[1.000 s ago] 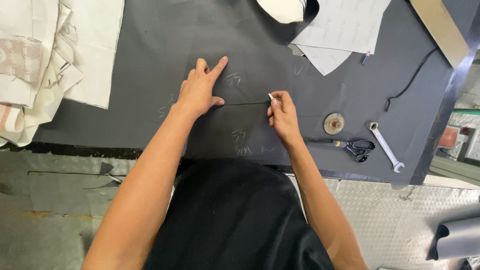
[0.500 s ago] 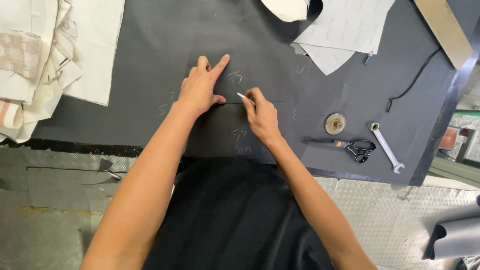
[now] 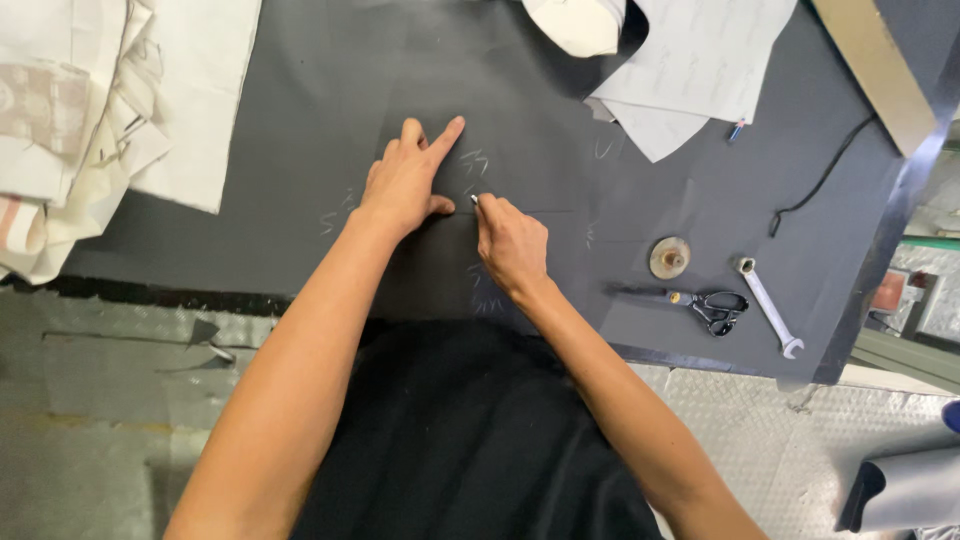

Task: The person organizes a stack of paper patterns on a work table, then lays out a large sheet of dark gray material. Using a white marking tool, the person writes alphanumeric codes and draws lines on the material surface. The person repeatedly lifts and repositions the material to continue marking different sections.

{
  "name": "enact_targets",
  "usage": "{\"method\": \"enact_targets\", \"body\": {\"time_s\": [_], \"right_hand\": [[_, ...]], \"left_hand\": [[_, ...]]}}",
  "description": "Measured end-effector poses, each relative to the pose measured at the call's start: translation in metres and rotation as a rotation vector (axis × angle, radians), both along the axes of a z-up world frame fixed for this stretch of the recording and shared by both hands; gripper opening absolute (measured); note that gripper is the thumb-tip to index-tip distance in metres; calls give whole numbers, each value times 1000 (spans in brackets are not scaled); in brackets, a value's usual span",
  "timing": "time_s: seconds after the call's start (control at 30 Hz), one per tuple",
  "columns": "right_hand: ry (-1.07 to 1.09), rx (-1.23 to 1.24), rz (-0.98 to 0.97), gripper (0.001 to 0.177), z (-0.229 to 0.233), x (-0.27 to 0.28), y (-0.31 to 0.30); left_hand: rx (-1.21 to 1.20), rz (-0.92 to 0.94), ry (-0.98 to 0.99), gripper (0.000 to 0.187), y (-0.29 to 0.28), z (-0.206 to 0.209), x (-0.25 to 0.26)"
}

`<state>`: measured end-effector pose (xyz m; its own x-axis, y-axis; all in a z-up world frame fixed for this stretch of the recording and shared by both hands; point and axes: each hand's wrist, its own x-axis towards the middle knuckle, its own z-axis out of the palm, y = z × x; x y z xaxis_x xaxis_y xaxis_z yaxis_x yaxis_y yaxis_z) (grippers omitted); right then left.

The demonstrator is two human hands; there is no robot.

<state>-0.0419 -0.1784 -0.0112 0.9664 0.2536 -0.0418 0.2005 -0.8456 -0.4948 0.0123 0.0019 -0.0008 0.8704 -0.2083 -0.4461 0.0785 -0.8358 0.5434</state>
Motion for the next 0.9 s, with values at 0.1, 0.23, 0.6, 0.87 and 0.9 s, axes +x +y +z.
{"method": "enact_targets", "body": {"time_s": [0.1, 0.23, 0.6, 0.87, 0.9], "right_hand": [[8, 43, -8, 11, 1, -5, 3], [-20, 29, -51, 12, -1, 6, -5], [77, -51, 2, 14, 4, 16, -15], [79, -45, -32, 13, 5, 19, -22], [98, -44, -9, 12, 6, 15, -20]], "left_hand": [[-3, -15, -42, 114, 1, -1, -1], [-8, -10, -15, 115, 1, -2, -3], [-5, -28, -65, 114, 1, -3, 4], [-1, -33, -49, 115, 2, -4, -1], [-8, -38, -62, 115, 3, -3, 0]]}}
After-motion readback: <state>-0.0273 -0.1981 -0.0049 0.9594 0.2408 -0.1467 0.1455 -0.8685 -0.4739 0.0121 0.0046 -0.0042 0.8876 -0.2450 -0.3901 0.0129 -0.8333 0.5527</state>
